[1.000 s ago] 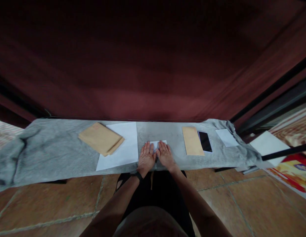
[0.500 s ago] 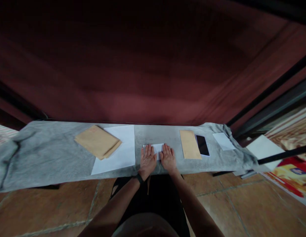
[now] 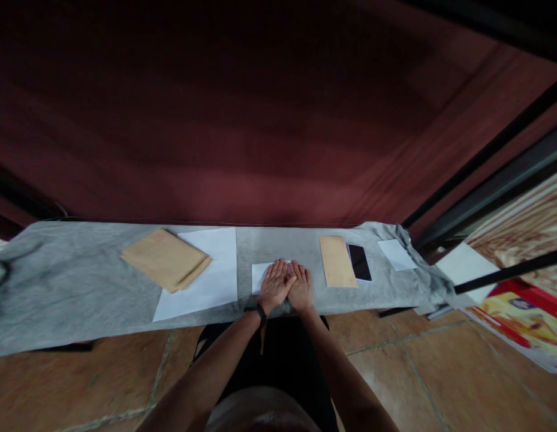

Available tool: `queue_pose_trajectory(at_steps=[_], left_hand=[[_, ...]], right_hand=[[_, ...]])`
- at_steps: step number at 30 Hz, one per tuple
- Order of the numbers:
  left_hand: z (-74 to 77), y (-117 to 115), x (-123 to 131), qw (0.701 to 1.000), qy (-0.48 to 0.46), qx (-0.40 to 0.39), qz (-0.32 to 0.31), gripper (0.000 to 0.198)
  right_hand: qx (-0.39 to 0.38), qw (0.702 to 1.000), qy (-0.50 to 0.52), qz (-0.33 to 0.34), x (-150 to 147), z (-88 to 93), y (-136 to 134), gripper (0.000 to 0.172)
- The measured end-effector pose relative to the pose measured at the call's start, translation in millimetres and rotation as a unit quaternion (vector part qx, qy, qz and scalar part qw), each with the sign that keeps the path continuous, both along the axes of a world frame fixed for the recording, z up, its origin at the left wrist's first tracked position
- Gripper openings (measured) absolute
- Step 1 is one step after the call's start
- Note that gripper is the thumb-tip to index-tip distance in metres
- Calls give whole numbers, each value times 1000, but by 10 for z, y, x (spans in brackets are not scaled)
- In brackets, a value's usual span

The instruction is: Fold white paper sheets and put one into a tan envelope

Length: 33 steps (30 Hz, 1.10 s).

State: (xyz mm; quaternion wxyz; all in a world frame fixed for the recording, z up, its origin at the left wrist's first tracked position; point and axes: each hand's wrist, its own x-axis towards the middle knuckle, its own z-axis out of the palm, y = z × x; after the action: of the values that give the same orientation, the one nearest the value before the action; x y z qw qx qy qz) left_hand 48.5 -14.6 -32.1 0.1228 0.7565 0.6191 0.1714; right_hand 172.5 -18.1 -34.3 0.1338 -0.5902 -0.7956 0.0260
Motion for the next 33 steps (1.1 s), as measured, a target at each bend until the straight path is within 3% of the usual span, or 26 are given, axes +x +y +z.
queue_pose_trajectory(at_steps=[14, 24, 30, 33], left_hand=[[-98, -195, -399, 992, 82, 34, 92, 70], [-133, -289, -545, 986, 50, 40, 151, 66], [-45, -295, -489, 987, 50, 38, 149, 63], [35, -287, -285, 996, 27, 41, 80, 62]], right_hand=[[33, 999, 13, -21, -36, -54, 16, 52], [82, 996, 16, -20, -62, -47, -70, 50], [87, 995, 40, 13, -64, -148, -349, 50], [83, 995, 47, -16, -31, -179, -434, 49]])
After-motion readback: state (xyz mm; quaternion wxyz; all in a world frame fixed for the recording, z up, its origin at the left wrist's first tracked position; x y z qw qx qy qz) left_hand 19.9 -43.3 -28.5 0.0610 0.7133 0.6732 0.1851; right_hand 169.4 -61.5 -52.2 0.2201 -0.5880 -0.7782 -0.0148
